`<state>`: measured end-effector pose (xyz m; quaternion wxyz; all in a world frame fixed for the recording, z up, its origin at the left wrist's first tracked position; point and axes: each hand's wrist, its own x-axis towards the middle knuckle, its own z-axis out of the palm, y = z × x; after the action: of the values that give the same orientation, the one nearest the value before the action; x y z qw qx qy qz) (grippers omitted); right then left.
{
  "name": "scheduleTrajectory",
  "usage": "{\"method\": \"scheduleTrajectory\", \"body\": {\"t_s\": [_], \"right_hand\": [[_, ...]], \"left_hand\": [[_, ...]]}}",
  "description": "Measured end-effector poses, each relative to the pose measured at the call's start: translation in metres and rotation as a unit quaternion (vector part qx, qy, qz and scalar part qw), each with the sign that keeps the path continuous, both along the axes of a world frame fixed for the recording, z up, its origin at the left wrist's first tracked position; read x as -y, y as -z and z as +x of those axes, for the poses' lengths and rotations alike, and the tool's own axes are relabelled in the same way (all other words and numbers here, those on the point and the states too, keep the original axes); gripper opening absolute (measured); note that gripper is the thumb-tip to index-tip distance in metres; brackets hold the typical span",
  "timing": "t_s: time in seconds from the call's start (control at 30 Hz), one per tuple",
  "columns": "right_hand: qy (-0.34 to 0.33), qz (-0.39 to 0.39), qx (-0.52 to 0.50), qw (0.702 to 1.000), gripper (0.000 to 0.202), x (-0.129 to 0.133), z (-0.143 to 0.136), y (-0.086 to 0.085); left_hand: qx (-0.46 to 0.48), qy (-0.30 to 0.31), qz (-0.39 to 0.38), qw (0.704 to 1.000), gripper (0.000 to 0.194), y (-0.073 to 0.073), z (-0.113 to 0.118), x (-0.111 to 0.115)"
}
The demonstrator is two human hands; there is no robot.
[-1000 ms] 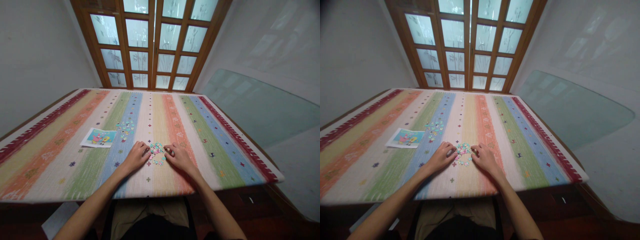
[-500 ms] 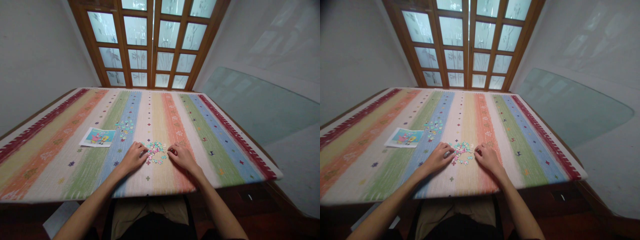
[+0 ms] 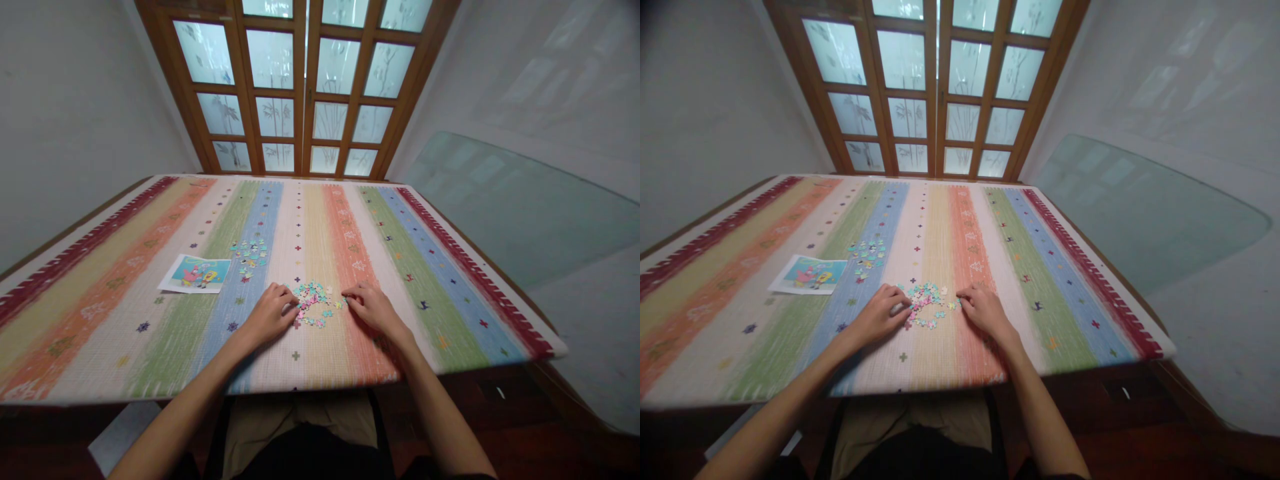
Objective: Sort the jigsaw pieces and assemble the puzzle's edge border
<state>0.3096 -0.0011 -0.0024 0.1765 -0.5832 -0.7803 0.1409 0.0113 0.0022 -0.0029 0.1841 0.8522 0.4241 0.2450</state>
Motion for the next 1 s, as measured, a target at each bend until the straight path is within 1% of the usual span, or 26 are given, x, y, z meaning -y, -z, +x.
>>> {"method": "scheduleTrajectory", "body": {"t_s": [0.23, 0.4, 0.6, 0.77, 0.83, 1.0], "right_hand": [[0.013, 0.022, -0.028, 0.999, 0.014, -0.004, 0.013, 0.001], [0.009, 0.008, -0.024, 1.0, 0.013, -0.006, 0.013, 0.004], [0.016, 0.018, -0.019, 1.0, 0.012, -0.01, 0.012, 0.006], [0.025, 0.03, -0.014, 0.999, 0.015, -0.01, 0.014, 0.006], [0.018, 0.041, -0.019, 0.999, 0.017, -0.008, 0.013, 0.006], [-0.039, 0.047, -0.032, 0.998, 0.025, -0.006, 0.013, 0.008]], "left_hand": [[-0.023, -0.011, 0.02, 0.999, 0.01, 0.003, 0.001, -0.005], [-0.03, -0.003, 0.016, 0.999, 0.009, 0.001, 0.006, -0.005], [-0.043, 0.021, 0.009, 0.999, 0.01, -0.003, 0.017, -0.005], [-0.057, 0.04, 0.019, 0.997, 0.012, -0.002, 0.024, -0.007], [-0.058, 0.046, 0.018, 0.997, 0.012, -0.001, 0.027, -0.007], [-0.054, 0.062, 0.017, 0.996, 0.014, 0.0, 0.033, -0.007]]}}
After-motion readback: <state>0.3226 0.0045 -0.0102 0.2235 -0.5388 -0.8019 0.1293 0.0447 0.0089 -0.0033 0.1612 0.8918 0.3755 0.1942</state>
